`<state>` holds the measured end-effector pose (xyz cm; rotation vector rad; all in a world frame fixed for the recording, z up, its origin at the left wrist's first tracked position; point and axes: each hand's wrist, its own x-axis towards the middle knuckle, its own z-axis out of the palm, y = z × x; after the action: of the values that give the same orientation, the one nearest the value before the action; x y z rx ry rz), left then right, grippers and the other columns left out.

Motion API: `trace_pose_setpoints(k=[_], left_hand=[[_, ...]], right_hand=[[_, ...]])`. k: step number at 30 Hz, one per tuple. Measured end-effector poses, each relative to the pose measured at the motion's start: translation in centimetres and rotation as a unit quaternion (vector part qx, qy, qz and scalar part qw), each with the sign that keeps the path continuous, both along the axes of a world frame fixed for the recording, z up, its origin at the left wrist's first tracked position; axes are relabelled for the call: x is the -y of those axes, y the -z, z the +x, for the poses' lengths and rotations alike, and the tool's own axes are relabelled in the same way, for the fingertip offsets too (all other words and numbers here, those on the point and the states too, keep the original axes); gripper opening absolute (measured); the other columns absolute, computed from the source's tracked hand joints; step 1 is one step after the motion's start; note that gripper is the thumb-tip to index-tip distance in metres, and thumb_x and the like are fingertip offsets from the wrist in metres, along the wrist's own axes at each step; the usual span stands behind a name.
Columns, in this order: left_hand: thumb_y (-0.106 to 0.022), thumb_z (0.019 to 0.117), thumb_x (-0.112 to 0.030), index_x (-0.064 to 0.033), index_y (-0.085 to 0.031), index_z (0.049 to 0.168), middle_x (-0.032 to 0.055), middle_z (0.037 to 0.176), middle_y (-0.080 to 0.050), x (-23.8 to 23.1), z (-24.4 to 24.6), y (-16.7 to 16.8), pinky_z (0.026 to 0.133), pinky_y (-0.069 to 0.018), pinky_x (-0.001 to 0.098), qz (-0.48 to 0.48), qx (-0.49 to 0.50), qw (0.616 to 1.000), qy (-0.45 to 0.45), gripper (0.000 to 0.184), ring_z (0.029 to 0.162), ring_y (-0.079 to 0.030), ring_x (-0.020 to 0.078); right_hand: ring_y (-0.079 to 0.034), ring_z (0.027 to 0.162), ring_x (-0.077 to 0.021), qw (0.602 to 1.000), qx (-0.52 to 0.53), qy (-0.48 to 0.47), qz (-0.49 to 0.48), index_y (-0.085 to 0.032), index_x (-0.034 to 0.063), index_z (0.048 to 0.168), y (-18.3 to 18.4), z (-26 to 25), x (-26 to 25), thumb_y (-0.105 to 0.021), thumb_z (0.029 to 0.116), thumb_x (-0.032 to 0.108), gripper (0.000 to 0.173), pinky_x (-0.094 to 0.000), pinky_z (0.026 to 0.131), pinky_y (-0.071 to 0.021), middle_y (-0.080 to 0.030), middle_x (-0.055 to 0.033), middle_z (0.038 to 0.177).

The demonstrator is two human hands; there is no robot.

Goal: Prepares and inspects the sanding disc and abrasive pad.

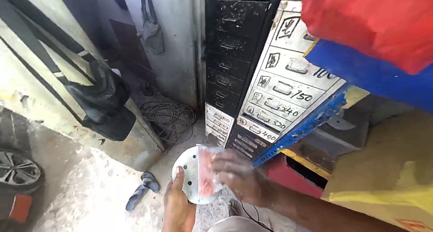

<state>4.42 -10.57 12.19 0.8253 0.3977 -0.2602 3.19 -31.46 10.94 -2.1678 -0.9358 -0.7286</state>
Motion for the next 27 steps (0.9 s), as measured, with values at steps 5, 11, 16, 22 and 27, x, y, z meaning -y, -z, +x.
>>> trace_pose_setpoints(k=[5, 11, 16, 22, 27], left_hand=[[-0.031, 0.1132, -0.028, 0.0033, -0.05, 0.136, 0.0263, 0.115, -0.068, -1.2, -0.4, -0.1, 0.089, -0.0603, 0.0528, -0.024, 0.003, 0.999, 0.024, 0.043, 0.103, -0.071, 0.0348], [-0.032, 0.1132, -0.027, 0.0041, -0.051, 0.136, 0.0264, 0.115, -0.068, -1.8, -0.3, 0.7, 0.089, -0.0602, 0.0532, -0.003, -0.012, 1.0, -0.009, 0.043, 0.103, -0.071, 0.0352], [-0.035, 0.1127, -0.029, 0.0026, -0.051, 0.135, 0.0253, 0.117, -0.067, -1.8, 0.1, 0.8, 0.088, -0.06, 0.0534, 0.004, -0.046, 0.998, -0.047, 0.042, 0.104, -0.07, 0.0351], [-0.039, 0.1119, -0.027, 0.0003, -0.052, 0.135, 0.0237, 0.118, -0.067, -1.6, 0.3, 0.5, 0.088, -0.0598, 0.0535, 0.013, -0.064, 0.994, -0.085, 0.038, 0.104, -0.07, 0.0343], [-0.039, 0.1117, -0.028, -0.0005, -0.053, 0.134, 0.0212, 0.117, -0.067, -1.6, 0.6, 0.4, 0.087, -0.06, 0.0508, 0.033, -0.074, 0.991, -0.111, 0.037, 0.103, -0.07, 0.0316]], right_hand=[[-0.056, 0.135, -0.0281, 0.993, 0.005, -0.05, -0.111, -0.067, 0.0129, 0.127, 2.6, -1.0, 0.2, -0.051, 0.1054, 0.008, 0.028, -0.0504, 0.115, -0.0453, -0.067, -0.0059, 0.137], [-0.056, 0.136, -0.0268, 0.979, 0.029, -0.034, -0.201, -0.069, 0.0112, 0.127, 2.5, 0.5, 0.5, -0.051, 0.1051, 0.008, 0.029, -0.0466, 0.115, -0.0455, -0.067, -0.0071, 0.137], [-0.055, 0.135, -0.0267, 0.974, 0.022, -0.011, -0.224, -0.067, 0.0166, 0.13, 2.5, -0.6, -0.6, -0.051, 0.1054, 0.011, 0.03, -0.0486, 0.109, -0.0477, -0.066, -0.0029, 0.138], [-0.059, 0.127, -0.0281, 0.967, 0.038, 0.036, -0.248, -0.071, 0.015, 0.126, 2.9, 1.9, -0.4, -0.055, 0.1001, 0.008, 0.031, -0.0503, 0.099, -0.0517, -0.066, -0.0036, 0.136], [-0.063, 0.123, -0.0258, 0.965, 0.024, 0.024, -0.262, -0.068, 0.0161, 0.13, 3.7, 1.3, -1.0, -0.053, 0.103, 0.011, 0.031, -0.0457, 0.091, -0.0561, -0.067, -0.0021, 0.136]])
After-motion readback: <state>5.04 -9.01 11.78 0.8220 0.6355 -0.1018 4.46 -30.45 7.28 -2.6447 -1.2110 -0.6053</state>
